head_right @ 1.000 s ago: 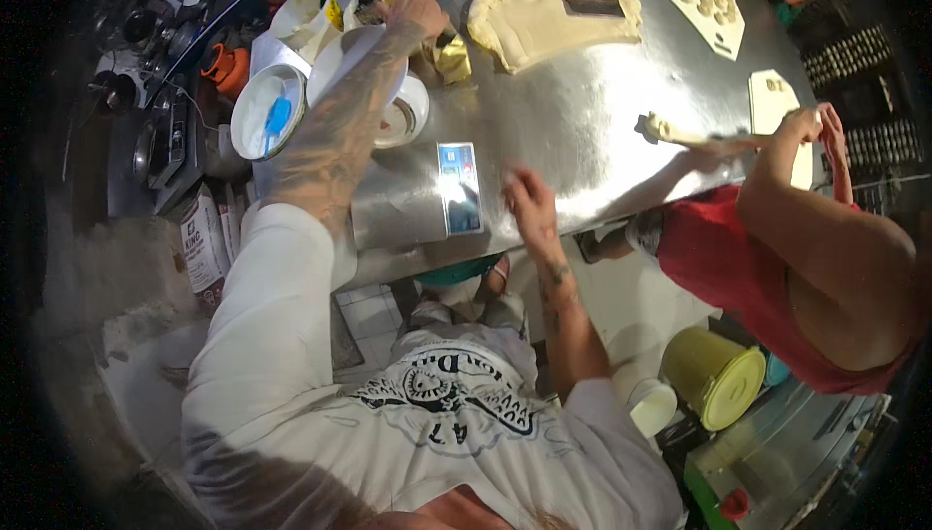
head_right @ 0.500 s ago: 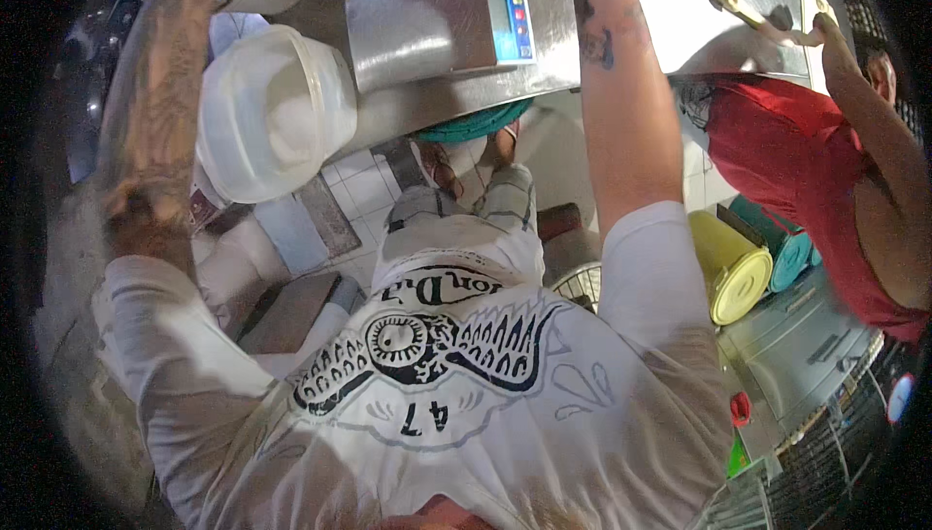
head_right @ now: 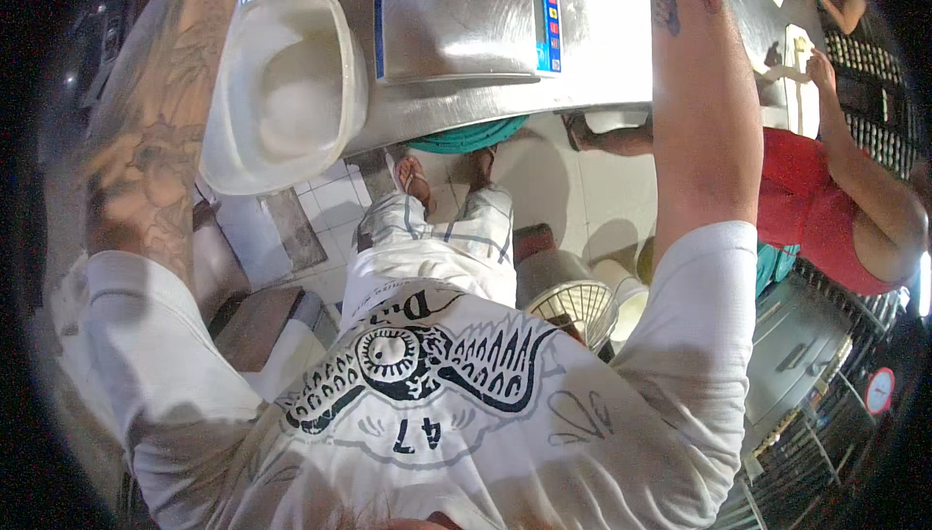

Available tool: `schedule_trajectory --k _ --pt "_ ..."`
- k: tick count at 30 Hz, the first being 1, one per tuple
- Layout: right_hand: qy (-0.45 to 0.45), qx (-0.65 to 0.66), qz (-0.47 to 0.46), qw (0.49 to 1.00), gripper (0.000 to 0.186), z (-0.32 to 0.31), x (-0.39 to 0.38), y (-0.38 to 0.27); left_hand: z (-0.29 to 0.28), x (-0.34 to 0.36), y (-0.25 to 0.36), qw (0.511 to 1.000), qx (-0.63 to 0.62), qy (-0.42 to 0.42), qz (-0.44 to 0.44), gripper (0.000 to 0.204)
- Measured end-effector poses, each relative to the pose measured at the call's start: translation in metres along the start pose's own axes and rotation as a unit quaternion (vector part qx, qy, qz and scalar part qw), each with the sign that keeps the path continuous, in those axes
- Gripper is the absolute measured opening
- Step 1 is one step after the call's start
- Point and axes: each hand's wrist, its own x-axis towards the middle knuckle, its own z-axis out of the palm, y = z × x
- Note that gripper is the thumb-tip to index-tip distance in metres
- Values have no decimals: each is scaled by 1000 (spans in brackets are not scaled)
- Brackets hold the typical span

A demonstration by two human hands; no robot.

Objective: The person adds liquid ingredients to a large mixer, weighs dry ingredients in a bucket, pours them into the mixer, then portions and weighs pieces of dough by hand on a digital scale.

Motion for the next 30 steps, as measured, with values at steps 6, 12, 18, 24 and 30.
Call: schedule_trajectory --k 6,12,18,24,30 --pt "-27 -134 -50 989 79 -9 22 -6 -8 -13 16 996 43 -75 -21 24" --pt "-52 -235 -50 969 61 -11 35 -26 1 -22 14 996 13 -22 -89 28" --pt "-28 -103 -288 952 74 -20 48 -16 16 -14 4 995 4 -91 -37 37" --pt "143 -53 -199 968 92 -8 23 9 14 -28 52 971 -109 -33 -209 29" --pt "198 80 104 971 72 72 -26 -16 -9 -54 60 932 -158 53 -322 37"
